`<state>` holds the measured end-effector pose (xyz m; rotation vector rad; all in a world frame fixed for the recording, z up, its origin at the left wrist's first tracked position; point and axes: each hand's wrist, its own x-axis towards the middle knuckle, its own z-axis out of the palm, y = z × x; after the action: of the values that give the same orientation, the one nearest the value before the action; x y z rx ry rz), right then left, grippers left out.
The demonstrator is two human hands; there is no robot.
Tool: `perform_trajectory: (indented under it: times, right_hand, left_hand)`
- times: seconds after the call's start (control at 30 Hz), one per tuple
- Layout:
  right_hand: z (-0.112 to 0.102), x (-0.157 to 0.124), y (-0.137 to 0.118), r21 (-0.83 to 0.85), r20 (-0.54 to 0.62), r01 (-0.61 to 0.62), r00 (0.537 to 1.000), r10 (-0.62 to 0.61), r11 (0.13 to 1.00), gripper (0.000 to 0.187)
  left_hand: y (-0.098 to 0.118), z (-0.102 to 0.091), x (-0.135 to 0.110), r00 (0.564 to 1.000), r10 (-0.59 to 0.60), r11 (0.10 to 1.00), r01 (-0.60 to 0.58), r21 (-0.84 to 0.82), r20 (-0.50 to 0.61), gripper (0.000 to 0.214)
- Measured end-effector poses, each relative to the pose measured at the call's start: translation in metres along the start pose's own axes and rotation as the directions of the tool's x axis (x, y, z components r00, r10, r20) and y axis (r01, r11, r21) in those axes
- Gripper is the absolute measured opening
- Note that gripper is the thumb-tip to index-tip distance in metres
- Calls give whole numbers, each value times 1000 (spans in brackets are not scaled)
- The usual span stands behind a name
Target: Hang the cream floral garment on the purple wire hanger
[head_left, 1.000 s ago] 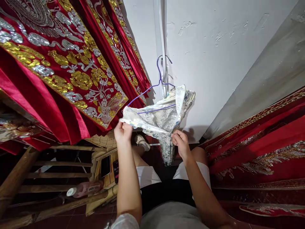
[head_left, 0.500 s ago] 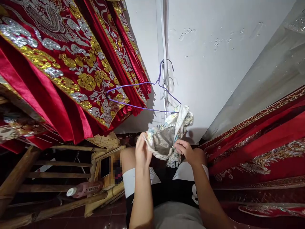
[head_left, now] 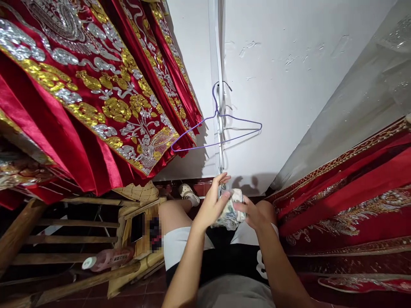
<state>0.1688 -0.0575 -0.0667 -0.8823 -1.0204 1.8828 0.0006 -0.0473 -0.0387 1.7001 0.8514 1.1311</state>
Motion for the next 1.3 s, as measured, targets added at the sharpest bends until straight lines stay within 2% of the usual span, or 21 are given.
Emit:
perform_trajectory:
  times: [0.07,0.1,0.2,0.27,0.3,0.33,0.4,0.47,0.5,0.53,0.57,0.63,0.7,0.73,0.8,0.87,0.97,1.07,1.2,1.3]
  right_hand:
    - [0,1,-12,-105,121,-18,992,31,994,46]
    - [-1,1,-21,-171,192,-12,980,45,985,44]
    - [-5,-3,-53,-440,389,39,909,151,897,36]
    - [-9,-9,-79,-660,397,75,879,263,748,30]
    - [-11,-11,-91,-755,364,109,890,275,647,26]
    - [-14,-13,-103,-824,328,149,912,246,546,20]
    - [-20,-9,-123,-882,302,232,947,113,410,11]
    - [-26,5,-137,-868,285,281,957,-53,410,21]
    - [-28,16,-142,-856,249,286,958,-141,431,32]
    - [-31,30,-145,-849,202,290,951,-235,442,42]
    - [-33,46,-147,-846,161,305,928,-336,437,51]
    - [-37,80,-148,-847,123,366,841,-527,386,58]
    - [-42,111,-146,-845,114,413,759,-641,339,55]
    - [-45,122,-145,-852,110,413,742,-662,321,49]
    - [-53,133,-142,-882,112,378,747,-655,280,35]
    - [-62,129,-142,-909,126,344,763,-635,233,26]
    - [-74,106,-144,-916,137,343,754,-642,206,28]
    - [-79,84,-148,-909,147,360,747,-648,209,29]
    - [-70,70,-149,-883,142,377,781,-609,278,26]
    - [-62,62,-148,-846,126,391,808,-576,363,23]
  left_hand:
    - [-12,-12,7,983,-22,999,26,-22,184,67]
    - [-17,-18,9,956,-55,998,56,4,287,74]
    - [-29,-32,6,827,-225,966,122,226,515,86]
    - [-35,-45,-1,736,-346,908,106,406,582,79]
    - [-36,-55,-5,711,-394,871,86,484,582,73]
    - [-37,-65,-9,709,-446,817,73,572,546,66]
    - [-36,-90,-15,738,-565,629,96,771,369,47]
    - [-32,-114,-18,754,-634,416,148,897,170,33]
    - [-29,-125,-18,770,-630,348,164,923,101,30]
    - [-25,-134,-18,801,-596,321,166,932,62,29]
    - [-21,-141,-16,844,-534,329,154,932,49,29]
    - [-13,-149,-10,926,-375,368,114,923,35,33]
    - [-6,-152,-3,961,-277,403,110,909,7,42]
    - [-4,-154,1,968,-251,431,125,894,-14,47]
    - [-2,-156,9,975,-217,497,159,853,-55,52]
    - [-2,-159,16,979,-183,550,173,817,-84,50]
    - [3,-161,23,989,-83,583,146,799,-120,41]
    - [15,-153,33,986,82,622,62,780,-144,32]
    - [40,-135,60,951,260,688,-59,724,-170,23]
    - [54,-133,86,948,252,758,-69,648,-194,14]
